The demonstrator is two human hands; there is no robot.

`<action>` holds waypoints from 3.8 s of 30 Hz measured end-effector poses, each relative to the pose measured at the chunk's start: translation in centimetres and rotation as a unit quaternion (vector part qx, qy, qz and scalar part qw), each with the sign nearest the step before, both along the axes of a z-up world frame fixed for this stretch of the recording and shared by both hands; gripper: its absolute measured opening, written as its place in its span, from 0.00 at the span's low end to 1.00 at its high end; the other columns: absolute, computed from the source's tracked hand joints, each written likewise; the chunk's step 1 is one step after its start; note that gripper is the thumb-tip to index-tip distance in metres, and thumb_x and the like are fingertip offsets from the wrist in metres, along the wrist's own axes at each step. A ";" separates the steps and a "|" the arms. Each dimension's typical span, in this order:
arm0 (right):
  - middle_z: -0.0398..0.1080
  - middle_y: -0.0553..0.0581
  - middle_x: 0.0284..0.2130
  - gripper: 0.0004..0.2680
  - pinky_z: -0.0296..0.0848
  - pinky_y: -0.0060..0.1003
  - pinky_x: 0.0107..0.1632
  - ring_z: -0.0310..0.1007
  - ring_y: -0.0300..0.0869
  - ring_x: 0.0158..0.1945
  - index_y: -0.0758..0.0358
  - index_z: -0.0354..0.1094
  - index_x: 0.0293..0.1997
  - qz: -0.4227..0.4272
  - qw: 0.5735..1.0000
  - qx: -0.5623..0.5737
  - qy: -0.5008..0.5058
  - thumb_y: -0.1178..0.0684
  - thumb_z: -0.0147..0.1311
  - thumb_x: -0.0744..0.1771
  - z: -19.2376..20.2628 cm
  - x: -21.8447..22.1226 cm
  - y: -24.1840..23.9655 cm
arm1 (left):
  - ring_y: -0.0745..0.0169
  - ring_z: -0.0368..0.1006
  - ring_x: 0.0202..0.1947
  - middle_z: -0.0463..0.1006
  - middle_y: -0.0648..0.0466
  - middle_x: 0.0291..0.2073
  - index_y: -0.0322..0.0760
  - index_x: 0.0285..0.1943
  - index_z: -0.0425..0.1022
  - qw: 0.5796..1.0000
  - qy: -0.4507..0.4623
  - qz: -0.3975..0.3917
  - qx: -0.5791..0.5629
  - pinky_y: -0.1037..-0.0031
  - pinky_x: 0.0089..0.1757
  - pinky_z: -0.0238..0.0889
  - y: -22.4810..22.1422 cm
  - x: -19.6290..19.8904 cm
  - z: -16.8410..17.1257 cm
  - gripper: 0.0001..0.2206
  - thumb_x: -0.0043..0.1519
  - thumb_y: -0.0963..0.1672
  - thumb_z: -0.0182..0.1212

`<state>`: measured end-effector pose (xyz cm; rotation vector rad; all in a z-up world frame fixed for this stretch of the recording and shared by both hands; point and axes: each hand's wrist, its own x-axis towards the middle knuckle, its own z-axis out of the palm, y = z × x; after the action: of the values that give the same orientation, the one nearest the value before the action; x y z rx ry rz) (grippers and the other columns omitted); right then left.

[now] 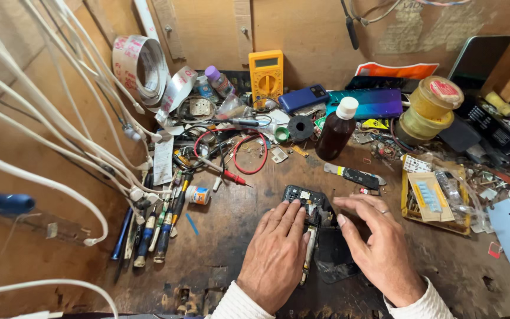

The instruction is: The person works on the internal components of a disassembled mobile phone by hand and using a small screwdriver on a cluttered workbench.

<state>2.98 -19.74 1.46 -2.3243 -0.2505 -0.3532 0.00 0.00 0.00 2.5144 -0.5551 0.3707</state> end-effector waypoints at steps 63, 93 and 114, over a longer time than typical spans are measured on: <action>0.71 0.62 0.52 0.18 0.67 0.45 0.58 0.69 0.55 0.59 0.68 0.71 0.55 0.154 0.985 -0.077 -0.019 0.52 0.64 0.61 0.3 3.0 3.6 | 0.25 0.54 0.69 0.56 0.25 0.70 0.16 0.75 0.41 0.979 0.007 0.087 -0.187 0.45 0.63 0.47 0.3 -1.5 -3.0 0.52 0.50 0.48 0.75; 0.78 0.56 0.39 0.09 0.75 0.38 0.39 0.79 0.43 0.36 0.65 0.76 0.48 -0.019 0.998 0.043 -0.050 0.51 0.57 0.68 2.8 0.4 3.0 | 0.51 0.77 0.41 0.77 0.44 0.42 0.29 0.56 0.69 0.918 0.116 0.210 -0.316 0.65 0.44 0.70 2.9 -0.8 0.9 0.15 0.60 0.40 0.57; 0.70 0.56 0.11 0.10 0.64 0.38 0.24 0.64 0.38 0.15 0.65 0.78 0.35 -0.153 0.947 0.032 0.281 0.48 0.67 0.63 -1.0 -3.5 4.2 | 0.48 0.74 0.41 0.78 0.46 0.35 0.30 0.43 0.77 0.938 0.212 0.183 -0.203 0.62 0.44 0.67 2.3 1.7 -2.0 0.18 0.49 0.46 0.75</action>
<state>-0.54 -15.51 0.42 -2.2907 0.3994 0.1617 1.72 2.27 -2.01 2.1838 0.1534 0.0550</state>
